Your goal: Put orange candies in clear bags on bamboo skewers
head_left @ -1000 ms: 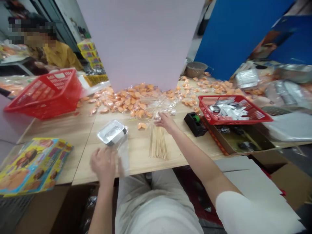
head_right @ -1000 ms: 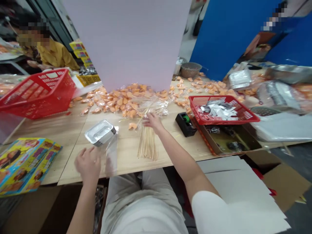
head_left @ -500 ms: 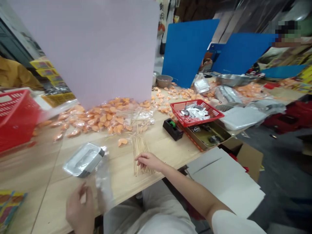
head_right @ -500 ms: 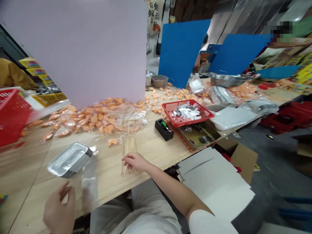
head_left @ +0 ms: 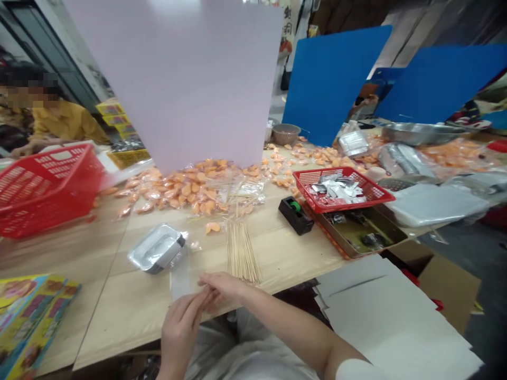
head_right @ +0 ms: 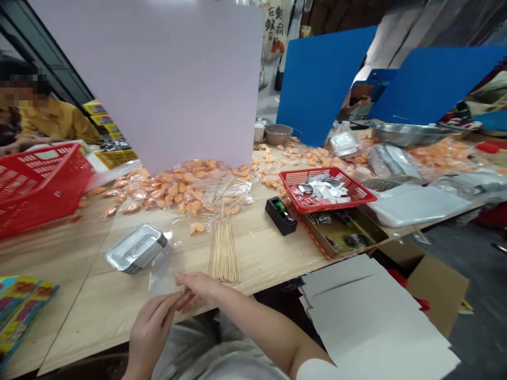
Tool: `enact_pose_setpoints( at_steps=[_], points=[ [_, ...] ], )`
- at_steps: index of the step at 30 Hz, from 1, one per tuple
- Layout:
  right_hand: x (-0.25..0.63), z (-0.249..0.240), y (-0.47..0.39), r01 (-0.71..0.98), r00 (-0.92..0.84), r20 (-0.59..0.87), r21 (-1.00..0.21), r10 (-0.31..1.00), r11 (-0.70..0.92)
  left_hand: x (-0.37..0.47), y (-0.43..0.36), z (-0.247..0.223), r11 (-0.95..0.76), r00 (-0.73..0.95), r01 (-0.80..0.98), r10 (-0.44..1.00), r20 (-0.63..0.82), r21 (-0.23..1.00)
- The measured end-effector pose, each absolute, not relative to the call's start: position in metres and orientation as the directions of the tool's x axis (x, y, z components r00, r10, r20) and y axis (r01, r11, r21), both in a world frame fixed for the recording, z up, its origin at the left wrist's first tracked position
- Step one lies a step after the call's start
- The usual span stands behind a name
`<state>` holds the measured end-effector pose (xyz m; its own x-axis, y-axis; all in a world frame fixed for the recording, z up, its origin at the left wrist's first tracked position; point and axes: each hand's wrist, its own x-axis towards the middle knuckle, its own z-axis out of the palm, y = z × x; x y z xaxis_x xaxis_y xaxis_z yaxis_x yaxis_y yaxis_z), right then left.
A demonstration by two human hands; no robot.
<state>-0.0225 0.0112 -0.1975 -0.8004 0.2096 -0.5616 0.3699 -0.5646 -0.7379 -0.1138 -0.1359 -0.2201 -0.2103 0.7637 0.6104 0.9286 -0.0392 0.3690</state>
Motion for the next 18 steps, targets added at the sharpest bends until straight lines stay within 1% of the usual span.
enact_pose_setpoints(
  at_steps=[3,4,6,7,8,9,10,11,12,13,15,18],
  points=[
    [-0.026,-0.198,0.004,0.282,-0.793,-0.49,-0.821,0.361,-0.496,-0.098,-0.144,-0.222,-0.096,-0.169,0.897,0.828,0.535,0.431],
    [-0.024,-0.197,0.003,0.241,-0.788,-0.455,-0.848,0.415,-0.472,-0.093,-0.145,-0.223,-0.092,-0.196,0.874,0.832,0.519,0.478],
    [-0.016,-0.196,0.003,0.169,-0.791,-0.373,-0.895,0.485,-0.413,-0.086,-0.147,-0.224,-0.023,-0.372,0.777,0.789,0.489,0.629],
    [-0.01,-0.195,0.003,0.136,-0.807,-0.313,-0.924,0.501,-0.358,-0.085,-0.146,-0.223,0.016,-0.487,0.685,0.754,0.441,0.729],
    [-0.003,-0.193,0.003,0.109,-0.831,-0.243,-0.953,0.5,-0.281,-0.085,-0.144,-0.221,0.044,-0.584,0.548,0.735,0.345,0.835],
    [0.004,-0.19,0.002,0.095,-0.864,-0.18,-0.976,0.47,-0.198,-0.086,-0.141,-0.218,0.067,-0.633,0.37,0.748,0.198,0.927],
    [0.011,-0.188,0.001,0.093,-0.898,-0.133,-0.989,0.419,-0.114,-0.086,-0.137,-0.215,0.094,-0.617,0.168,0.786,0.03,0.981],
    [0.018,-0.185,0.0,0.095,-0.928,-0.097,-0.995,0.36,-0.024,-0.086,-0.132,-0.21,0.129,-0.551,-0.029,0.825,-0.123,0.991],
    [0.024,-0.183,-0.001,0.098,-0.949,-0.071,-0.993,0.308,0.072,-0.084,-0.126,-0.205,0.167,-0.473,-0.194,0.848,-0.241,0.967],
    [0.029,-0.18,-0.002,0.102,-0.962,-0.054,-0.981,0.267,0.168,-0.081,-0.12,-0.2,0.194,-0.416,-0.317,0.851,-0.32,0.928],
    [0.038,-0.176,-0.002,0.116,-0.971,-0.038,-0.938,0.235,0.328,-0.073,-0.109,-0.191,0.19,-0.396,-0.449,0.834,-0.385,0.873],
    [0.048,-0.169,0.006,0.187,-0.962,-0.063,-0.86,0.266,0.475,-0.064,-0.093,-0.183,0.139,-0.389,-0.53,0.837,-0.385,0.837]
  ],
)
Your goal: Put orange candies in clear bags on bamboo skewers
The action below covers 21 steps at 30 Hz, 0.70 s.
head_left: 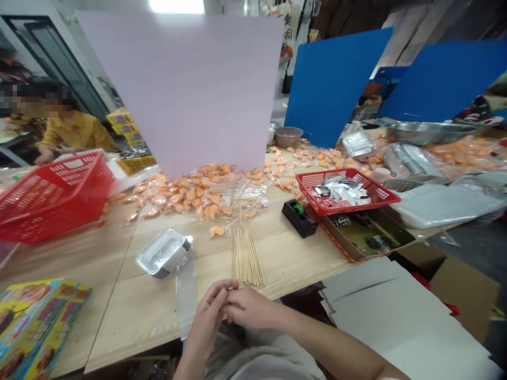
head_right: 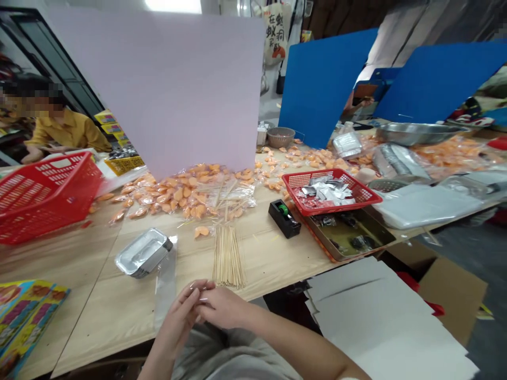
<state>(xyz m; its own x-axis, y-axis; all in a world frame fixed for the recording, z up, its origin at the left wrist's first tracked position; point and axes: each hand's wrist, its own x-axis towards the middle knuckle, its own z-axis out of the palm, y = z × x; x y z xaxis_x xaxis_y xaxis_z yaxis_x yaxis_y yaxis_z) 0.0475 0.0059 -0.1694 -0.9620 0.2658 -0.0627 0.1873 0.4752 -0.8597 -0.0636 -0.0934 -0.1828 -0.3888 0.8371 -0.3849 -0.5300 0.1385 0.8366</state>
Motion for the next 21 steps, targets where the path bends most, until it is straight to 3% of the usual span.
enact_pose_setpoints(
  at_steps=[3,5,8,10,12,15,17,19,21],
  points=[
    [0.063,-0.159,0.027,0.227,-0.971,-0.133,-0.764,0.197,0.604,-0.066,-0.073,-0.181,0.067,-0.438,-0.55,0.826,-0.355,0.832],
    [0.078,-0.149,0.05,0.248,-0.969,-0.169,-0.677,0.181,0.693,-0.073,-0.054,-0.183,0.029,-0.522,-0.451,0.802,-0.29,0.892],
    [0.107,-0.124,0.109,0.37,-0.923,-0.123,-0.552,0.366,0.747,-0.087,-0.024,-0.192,0.043,-0.671,-0.051,0.739,-0.067,0.998],
    [0.124,-0.099,0.167,0.487,-0.856,-0.078,-0.453,0.511,0.747,-0.098,-0.01,-0.204,0.139,-0.725,0.247,0.684,0.088,0.959],
    [0.135,-0.069,0.239,0.58,-0.802,-0.019,-0.257,0.597,0.773,-0.108,-0.003,-0.218,0.267,-0.732,0.423,0.664,0.153,0.866],
    [0.132,-0.031,0.365,0.726,-0.684,-0.035,0.058,0.729,0.685,-0.119,-0.005,-0.236,0.377,-0.748,0.493,0.643,0.162,0.784],
    [0.116,-0.02,0.449,0.72,-0.674,0.005,0.224,0.738,0.656,-0.121,-0.009,-0.241,0.381,-0.757,0.498,0.63,0.175,0.779],
    [0.091,-0.023,0.526,0.759,-0.613,-0.014,0.266,0.79,0.594,-0.118,-0.01,-0.243,0.463,-0.789,0.472,0.601,0.126,0.751],
    [0.061,-0.038,0.588,0.806,-0.567,-0.004,0.203,0.824,0.556,-0.113,-0.008,-0.243,0.538,-0.828,0.436,0.554,0.087,0.721]
  ],
)
